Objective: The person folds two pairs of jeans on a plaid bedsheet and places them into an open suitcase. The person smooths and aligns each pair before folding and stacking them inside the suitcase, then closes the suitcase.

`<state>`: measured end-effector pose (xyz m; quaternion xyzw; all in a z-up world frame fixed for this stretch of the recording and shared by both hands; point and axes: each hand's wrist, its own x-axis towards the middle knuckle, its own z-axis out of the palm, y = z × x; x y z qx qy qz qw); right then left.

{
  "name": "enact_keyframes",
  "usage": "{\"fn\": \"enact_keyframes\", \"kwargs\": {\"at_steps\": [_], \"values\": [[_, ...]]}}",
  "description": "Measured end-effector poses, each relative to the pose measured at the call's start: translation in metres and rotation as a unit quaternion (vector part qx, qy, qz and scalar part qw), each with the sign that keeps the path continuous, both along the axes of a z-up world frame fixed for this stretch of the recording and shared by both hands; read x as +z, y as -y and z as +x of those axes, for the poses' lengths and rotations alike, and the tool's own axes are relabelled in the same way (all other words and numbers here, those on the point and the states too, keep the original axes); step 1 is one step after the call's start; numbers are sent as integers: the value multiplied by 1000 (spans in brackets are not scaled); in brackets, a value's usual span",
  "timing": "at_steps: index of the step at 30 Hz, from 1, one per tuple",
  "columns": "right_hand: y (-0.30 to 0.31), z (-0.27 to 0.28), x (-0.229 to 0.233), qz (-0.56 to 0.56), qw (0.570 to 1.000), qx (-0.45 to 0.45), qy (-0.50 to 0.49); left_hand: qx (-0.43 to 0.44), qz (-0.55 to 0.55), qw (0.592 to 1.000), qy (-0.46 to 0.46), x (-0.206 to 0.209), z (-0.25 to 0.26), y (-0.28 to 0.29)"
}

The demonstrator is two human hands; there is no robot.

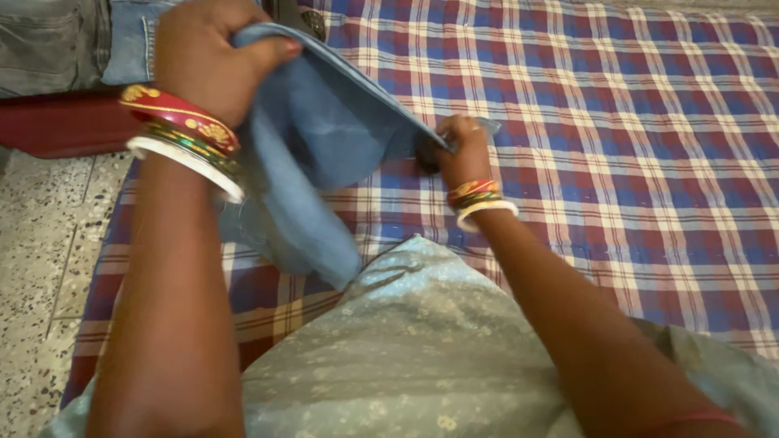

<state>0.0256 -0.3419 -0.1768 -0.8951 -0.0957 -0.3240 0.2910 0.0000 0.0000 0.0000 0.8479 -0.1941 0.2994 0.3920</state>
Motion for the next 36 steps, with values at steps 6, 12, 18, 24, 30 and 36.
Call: {"fn": "enact_keyframes", "kwargs": {"at_steps": [6,12,18,24,30,36], "values": [[-12,2,15,65,991,71,-94,178,130,975,31,-56,23,-41],[-46,-15,-4,-110,934,95,-326,-15,-53,993,-103,-74,25,-33],[-41,-5,17,-183,947,112,-238,-236,-136,930,-248,-30,3,-23],[-33,28,26,-259,928,204,-172,-276,-4,927,-255,0,-8,-12],[35,33,45,-229,965,130,17,-123,-29,959,-254,1,-9,-26],[71,27,59,-166,979,79,-86,117,-96,988,-35,-53,33,-60]]}}
